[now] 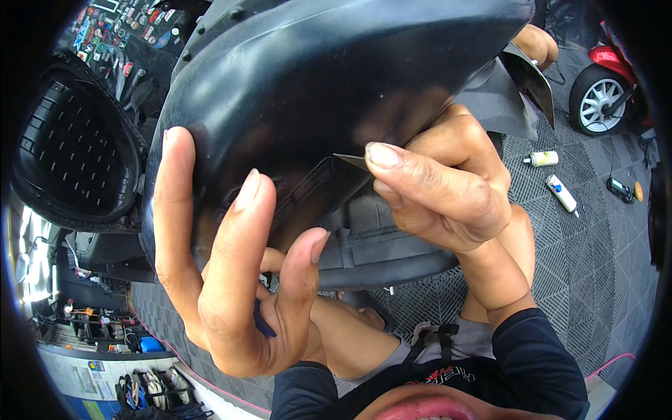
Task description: The person applies a decorative sticker to the rear fender of a scooter. They use a small tool to press the sticker into place and smooth out the edges, then use their fingers to rub the surface and ensure adhesion.
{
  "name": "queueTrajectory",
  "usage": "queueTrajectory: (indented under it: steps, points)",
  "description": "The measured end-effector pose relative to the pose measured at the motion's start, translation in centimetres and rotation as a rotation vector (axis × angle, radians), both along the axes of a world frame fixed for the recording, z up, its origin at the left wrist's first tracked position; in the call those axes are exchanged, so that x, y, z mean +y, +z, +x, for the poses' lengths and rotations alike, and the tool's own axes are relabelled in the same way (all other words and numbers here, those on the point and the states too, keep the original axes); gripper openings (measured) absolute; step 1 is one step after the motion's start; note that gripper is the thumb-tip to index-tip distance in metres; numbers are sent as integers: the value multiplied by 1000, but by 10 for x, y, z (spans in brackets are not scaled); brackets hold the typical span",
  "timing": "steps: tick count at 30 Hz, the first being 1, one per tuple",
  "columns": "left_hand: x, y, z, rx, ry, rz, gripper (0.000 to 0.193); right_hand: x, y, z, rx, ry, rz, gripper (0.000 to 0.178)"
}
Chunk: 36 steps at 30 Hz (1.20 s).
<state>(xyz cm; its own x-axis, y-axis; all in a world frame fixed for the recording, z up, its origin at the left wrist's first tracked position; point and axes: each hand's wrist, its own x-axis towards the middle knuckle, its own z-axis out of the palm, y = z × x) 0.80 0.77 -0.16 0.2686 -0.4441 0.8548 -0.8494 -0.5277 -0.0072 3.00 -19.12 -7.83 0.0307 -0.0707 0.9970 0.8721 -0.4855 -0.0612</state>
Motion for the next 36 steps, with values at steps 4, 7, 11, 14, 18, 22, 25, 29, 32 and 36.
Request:
queueTrajectory:
  steps: [4,7,11,14,18,22,25,29,32,36]
  points:
    - [0,1,-1,-1,-4,2,43,3,0,1,-19,-11,20,30]
    - [1,1,-1,0,-5,2,43,4,1,1,-23,-2,24,29]
    - [1,1,-1,-5,-6,8,43,5,1,1,-32,22,44,31]
    - [-2,1,0,-6,-14,10,44,7,-1,5,-74,20,111,38]
    - [-1,5,-1,-8,-33,4,43,16,8,13,-179,-36,220,45]
    - [-5,3,-1,-27,-39,-7,39,11,10,2,-125,34,237,46]
    - [-12,4,-6,-56,19,16,34,8,11,-1,-102,107,282,44]
    - [-18,3,-15,-137,200,133,47,-4,13,-9,-105,101,254,36]
    - [-20,-2,-17,-144,251,132,55,-10,10,-8,-143,96,238,36]
    - [-19,0,-16,-182,288,196,59,-16,11,-14,-87,112,259,35]
